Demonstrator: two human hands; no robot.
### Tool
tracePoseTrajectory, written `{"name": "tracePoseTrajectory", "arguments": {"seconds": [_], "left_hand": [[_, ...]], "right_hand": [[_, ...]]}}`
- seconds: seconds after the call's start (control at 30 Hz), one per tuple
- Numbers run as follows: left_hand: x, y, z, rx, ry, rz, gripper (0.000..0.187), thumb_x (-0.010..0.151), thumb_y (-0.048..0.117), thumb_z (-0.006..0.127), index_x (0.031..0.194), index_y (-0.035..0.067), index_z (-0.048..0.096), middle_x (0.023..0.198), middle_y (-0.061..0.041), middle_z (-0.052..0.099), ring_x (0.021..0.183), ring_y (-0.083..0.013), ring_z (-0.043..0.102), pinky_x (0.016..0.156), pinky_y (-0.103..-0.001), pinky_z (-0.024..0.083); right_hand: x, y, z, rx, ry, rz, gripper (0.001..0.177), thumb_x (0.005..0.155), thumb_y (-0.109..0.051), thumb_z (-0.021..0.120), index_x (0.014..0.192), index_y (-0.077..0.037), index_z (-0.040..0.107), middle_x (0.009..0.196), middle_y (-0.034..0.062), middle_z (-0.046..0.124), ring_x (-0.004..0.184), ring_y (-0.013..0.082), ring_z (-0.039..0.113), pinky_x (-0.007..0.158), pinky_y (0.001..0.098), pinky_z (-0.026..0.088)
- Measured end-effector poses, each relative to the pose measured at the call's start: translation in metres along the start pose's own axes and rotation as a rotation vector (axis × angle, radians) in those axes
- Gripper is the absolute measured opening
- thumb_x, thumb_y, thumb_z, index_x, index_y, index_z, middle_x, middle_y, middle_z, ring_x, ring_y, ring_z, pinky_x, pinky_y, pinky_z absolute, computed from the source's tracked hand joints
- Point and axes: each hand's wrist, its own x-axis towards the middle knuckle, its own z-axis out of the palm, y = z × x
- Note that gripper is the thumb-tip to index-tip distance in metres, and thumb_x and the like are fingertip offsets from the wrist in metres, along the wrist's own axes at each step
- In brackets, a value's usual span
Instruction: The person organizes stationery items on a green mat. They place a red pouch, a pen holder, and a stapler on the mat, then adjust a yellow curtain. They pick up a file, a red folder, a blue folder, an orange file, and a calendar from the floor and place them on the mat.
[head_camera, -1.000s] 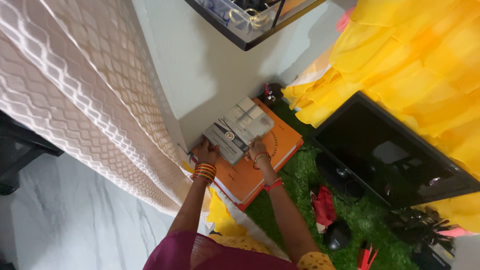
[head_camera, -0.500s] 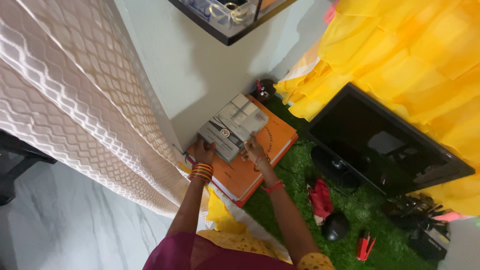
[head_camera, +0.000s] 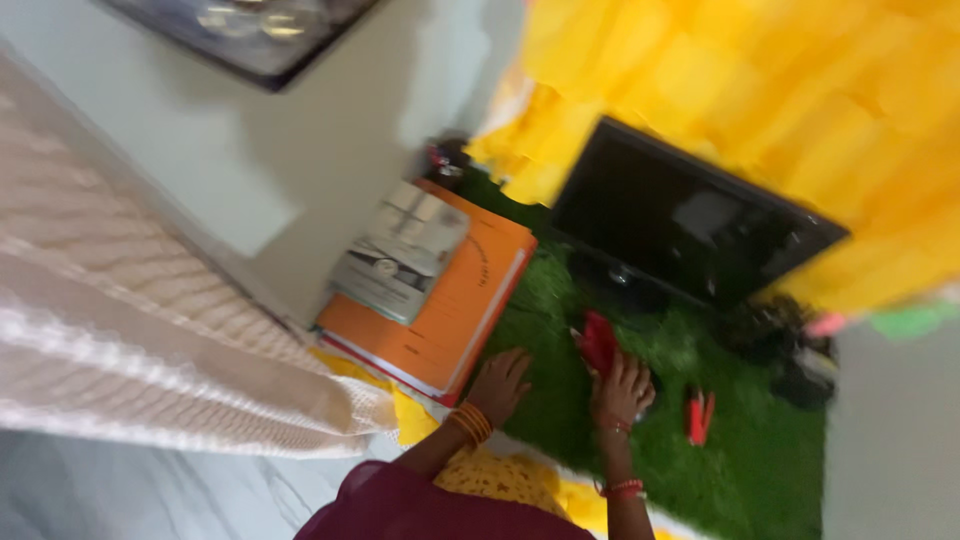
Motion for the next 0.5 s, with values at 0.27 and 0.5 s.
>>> {"name": "tracePoseTrajectory", "arguments": {"seconds": [0.27,0.5], "left_hand": [[0.008,-0.01,0.037,0.141,-0.328,0.059,0.076,0.097,0.053,0.053,0.157,0.01,0.035,0.167,-0.017,0.021,0.156,-0.0351,0.01,0.122,-0.06,0.009],[0.034,0.006,0.062,0.428,-0.498,-0.011,0.083,0.1,0.065,0.03,0.161,0.011,0.017,0.17,-0.015,0.007,0.156,-0.0333,-0.002,0.121,-0.063,-0.001]], "right_hand": [[-0.03,0.023,0.016,-0.074,-0.086,0.023,0.071,0.093,-0.038,0.063,0.157,-0.019,0.04,0.165,0.0032,0.035,0.156,0.0317,0.023,0.123,0.0611,0.015],[-0.085,0.023,-0.013,0.004,-0.144,0.108,0.073,0.096,-0.044,0.059,0.16,-0.019,0.033,0.169,0.0079,0.023,0.156,0.0291,0.02,0.121,0.0629,0.012]]}}
